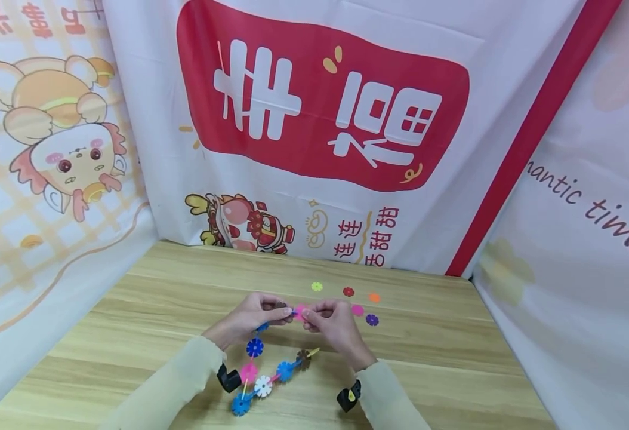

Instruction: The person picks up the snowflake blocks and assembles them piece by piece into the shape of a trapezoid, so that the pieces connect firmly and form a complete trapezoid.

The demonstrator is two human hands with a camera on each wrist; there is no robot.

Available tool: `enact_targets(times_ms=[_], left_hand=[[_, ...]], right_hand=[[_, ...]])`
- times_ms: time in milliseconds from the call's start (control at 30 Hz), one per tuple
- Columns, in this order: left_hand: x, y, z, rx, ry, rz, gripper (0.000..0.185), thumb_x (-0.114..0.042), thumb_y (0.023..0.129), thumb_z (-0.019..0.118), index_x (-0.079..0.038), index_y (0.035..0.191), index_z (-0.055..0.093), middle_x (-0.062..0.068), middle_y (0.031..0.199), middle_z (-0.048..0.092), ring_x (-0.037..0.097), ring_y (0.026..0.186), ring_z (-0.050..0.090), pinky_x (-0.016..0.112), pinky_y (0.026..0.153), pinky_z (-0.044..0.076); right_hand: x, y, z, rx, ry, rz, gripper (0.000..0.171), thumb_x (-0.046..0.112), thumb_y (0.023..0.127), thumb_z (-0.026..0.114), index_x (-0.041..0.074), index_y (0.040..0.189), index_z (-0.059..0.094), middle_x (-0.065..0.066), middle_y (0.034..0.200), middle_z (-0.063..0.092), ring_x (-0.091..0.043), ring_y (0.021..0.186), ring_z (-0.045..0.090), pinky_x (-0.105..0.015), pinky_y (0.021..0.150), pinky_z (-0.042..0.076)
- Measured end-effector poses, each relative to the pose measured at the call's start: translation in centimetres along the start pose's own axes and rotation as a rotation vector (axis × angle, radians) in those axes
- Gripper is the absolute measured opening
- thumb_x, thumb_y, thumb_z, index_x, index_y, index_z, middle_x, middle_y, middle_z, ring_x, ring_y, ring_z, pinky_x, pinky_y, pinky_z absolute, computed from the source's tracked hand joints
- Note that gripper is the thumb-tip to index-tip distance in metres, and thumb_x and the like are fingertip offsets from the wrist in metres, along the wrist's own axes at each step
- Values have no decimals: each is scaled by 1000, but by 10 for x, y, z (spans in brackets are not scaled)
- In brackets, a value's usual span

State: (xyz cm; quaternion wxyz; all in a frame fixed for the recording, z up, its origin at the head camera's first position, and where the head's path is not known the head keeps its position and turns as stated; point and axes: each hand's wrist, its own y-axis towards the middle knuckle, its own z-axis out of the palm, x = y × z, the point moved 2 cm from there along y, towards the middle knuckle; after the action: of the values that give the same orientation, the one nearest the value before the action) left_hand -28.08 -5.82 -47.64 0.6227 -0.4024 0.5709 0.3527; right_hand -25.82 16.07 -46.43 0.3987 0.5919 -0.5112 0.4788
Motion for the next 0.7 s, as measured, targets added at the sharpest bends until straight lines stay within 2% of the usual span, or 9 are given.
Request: enact_targets(times_ms=[67, 133, 267, 367, 467, 600, 700], left_hand=[[1, 1, -4, 36, 61, -6, 30, -19, 101, 73, 0, 124, 71, 13, 114, 77, 18, 101, 76, 37, 100, 62], [2, 2, -8, 57, 98, -6, 30, -21, 101, 73, -2, 124, 72, 12, 115, 76, 21, 103, 75, 37, 100, 62], [4, 2, -12, 40, 124, -12, 31, -28, 101, 74, -4, 121, 74, 15, 115, 75, 24, 103, 73, 43, 101, 61], [6, 2, -13, 17, 153, -20, 34, -35, 98, 76, -7, 117, 76, 17, 112, 74, 23, 98, 71, 42, 96, 61], [7, 2, -10, 15, 175, -23, 34, -38, 98, 76, -9, 116, 77, 18, 109, 74, 23, 95, 69, 39, 90, 61], [9, 3, -6, 16, 180, -23, 31, -38, 101, 73, -9, 113, 78, 14, 101, 73, 23, 92, 67, 36, 88, 58], [12, 4, -5, -5, 160, -23, 30, -38, 103, 69, -10, 110, 78, 9, 94, 71, 21, 88, 64, 35, 86, 56]], right_hand=[[-4, 4, -7, 66, -24, 6, 23, 19, 102, 72, -2, 110, 75, -16, 98, 79, -21, 86, 79, -47, 89, 65], [-6, 9, -15, 85, -80, 4, 27, 23, 104, 69, -2, 113, 74, -15, 101, 79, -26, 91, 78, -46, 90, 65], [-8, 29, -27, 20, -309, -23, 24, 26, 104, 69, 4, 112, 75, -10, 98, 77, -28, 93, 75, -42, 83, 65], [-10, 51, -27, 14, -533, -92, 22, 23, 102, 72, 6, 114, 75, -7, 100, 77, -24, 95, 73, -38, 84, 64], [-17, 75, -23, 52, -693, -178, 31, 15, 100, 73, -1, 126, 70, -14, 117, 76, -26, 106, 72, -42, 96, 62], [-24, 103, -18, 77, -862, -289, 41, 5, 96, 74, -7, 134, 65, -23, 136, 69, -38, 125, 67, -50, 110, 56], [-28, 116, -13, 96, -948, -355, 39, 0, 92, 76, -7, 129, 68, -25, 132, 71, -40, 124, 68, -50, 108, 57]])
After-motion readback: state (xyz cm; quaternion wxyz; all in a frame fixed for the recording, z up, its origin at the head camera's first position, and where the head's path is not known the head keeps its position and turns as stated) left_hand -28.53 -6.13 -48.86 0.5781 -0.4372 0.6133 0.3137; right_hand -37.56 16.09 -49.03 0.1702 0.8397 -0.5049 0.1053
